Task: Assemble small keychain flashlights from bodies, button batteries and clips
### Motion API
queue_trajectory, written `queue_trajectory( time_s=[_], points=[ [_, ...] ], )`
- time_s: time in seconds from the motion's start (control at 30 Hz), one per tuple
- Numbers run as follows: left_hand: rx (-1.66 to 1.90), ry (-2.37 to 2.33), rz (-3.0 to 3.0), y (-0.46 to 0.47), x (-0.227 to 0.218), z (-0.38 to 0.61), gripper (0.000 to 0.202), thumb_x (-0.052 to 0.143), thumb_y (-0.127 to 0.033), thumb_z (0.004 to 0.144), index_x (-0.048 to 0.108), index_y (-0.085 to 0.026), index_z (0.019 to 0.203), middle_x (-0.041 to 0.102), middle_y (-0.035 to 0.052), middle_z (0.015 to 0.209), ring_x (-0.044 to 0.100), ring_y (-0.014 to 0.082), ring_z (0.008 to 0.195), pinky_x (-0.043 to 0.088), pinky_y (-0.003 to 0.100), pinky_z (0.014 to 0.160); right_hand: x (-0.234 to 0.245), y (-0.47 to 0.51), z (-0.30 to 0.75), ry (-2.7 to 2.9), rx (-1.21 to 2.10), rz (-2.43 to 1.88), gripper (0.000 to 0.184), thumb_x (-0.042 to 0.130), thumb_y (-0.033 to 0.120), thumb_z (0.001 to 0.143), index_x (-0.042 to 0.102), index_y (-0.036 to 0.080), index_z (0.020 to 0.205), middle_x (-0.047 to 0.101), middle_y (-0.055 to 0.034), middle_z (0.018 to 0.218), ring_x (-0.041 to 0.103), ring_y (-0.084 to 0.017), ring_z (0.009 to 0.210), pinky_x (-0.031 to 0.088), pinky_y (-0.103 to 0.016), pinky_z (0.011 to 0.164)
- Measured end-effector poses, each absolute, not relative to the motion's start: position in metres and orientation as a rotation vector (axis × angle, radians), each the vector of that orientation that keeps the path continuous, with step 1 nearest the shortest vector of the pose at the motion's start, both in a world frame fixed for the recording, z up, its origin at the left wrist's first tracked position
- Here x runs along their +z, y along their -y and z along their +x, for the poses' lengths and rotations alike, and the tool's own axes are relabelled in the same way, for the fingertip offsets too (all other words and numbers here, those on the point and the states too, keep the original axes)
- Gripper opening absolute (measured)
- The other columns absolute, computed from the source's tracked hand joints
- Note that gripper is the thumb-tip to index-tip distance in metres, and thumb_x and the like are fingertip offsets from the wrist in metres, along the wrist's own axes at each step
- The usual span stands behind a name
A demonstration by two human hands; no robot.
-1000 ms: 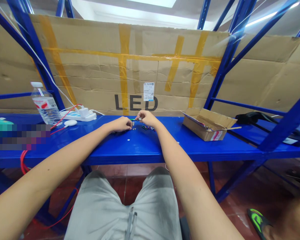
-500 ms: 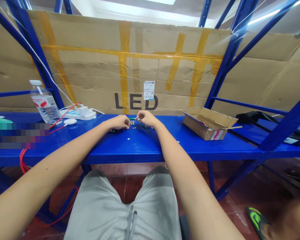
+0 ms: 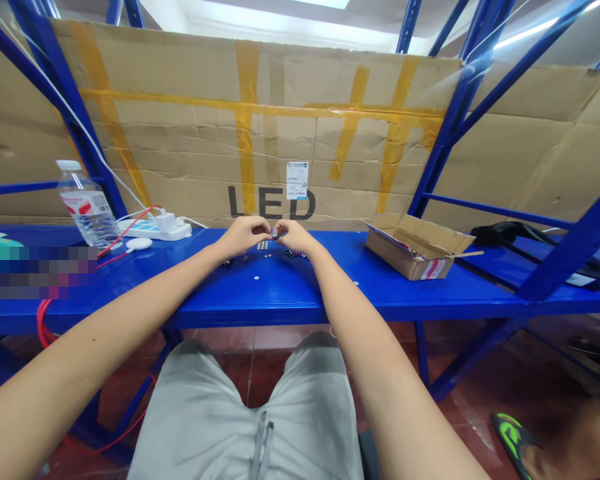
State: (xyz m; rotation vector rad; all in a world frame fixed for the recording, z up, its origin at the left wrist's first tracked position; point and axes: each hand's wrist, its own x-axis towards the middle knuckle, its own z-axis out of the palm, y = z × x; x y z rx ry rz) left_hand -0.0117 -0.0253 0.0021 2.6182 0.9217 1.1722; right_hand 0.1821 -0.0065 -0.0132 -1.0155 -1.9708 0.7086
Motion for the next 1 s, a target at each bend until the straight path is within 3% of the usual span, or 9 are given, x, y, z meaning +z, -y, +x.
queue_trajectory(
  time_s=[0.4, 0.83, 1.0],
  points=[
    [1.232, -0.65, 2.947, 0.007, -0.007, -0.012, 0.007, 0.067, -0.014, 0.084, 0.072, -0.018, 0.083, 0.071, 0.0051, 0.084, 0.065, 0.0173, 0.081, 0.05, 0.029, 0.077, -0.012, 0.009, 0.181, 1.959, 0.741, -0.993, 0.021, 0.062, 0.001, 0.062, 0.06, 0.017, 0.077, 0.064, 0.002, 0.069, 0.057, -0.012, 0.063, 0.046, -0.023, 0.06],
    [1.18, -0.903, 2.811, 0.021, -0.001, -0.02, 0.018, 0.056, -0.012, 0.084, 0.071, -0.017, 0.091, 0.073, 0.0028, 0.082, 0.064, 0.0152, 0.074, 0.046, 0.026, 0.07, -0.013, 0.003, 0.183, 1.904, 0.73, -0.986, 0.022, 0.06, -0.001, 0.059, 0.056, 0.017, 0.071, 0.066, 0.0004, 0.071, 0.059, -0.014, 0.068, 0.047, -0.024, 0.064],
    [1.135, -0.854, 2.977, 0.023, -0.003, -0.016, 0.024, 0.054, -0.015, 0.086, 0.071, -0.018, 0.103, 0.072, 0.0044, 0.085, 0.064, 0.0173, 0.078, 0.047, 0.029, 0.074, -0.013, 0.002, 0.184, 1.917, 0.688, -0.983, 0.021, 0.06, 0.003, 0.058, 0.058, 0.017, 0.073, 0.064, 0.0018, 0.068, 0.058, -0.014, 0.068, 0.044, -0.024, 0.063]
  ],
)
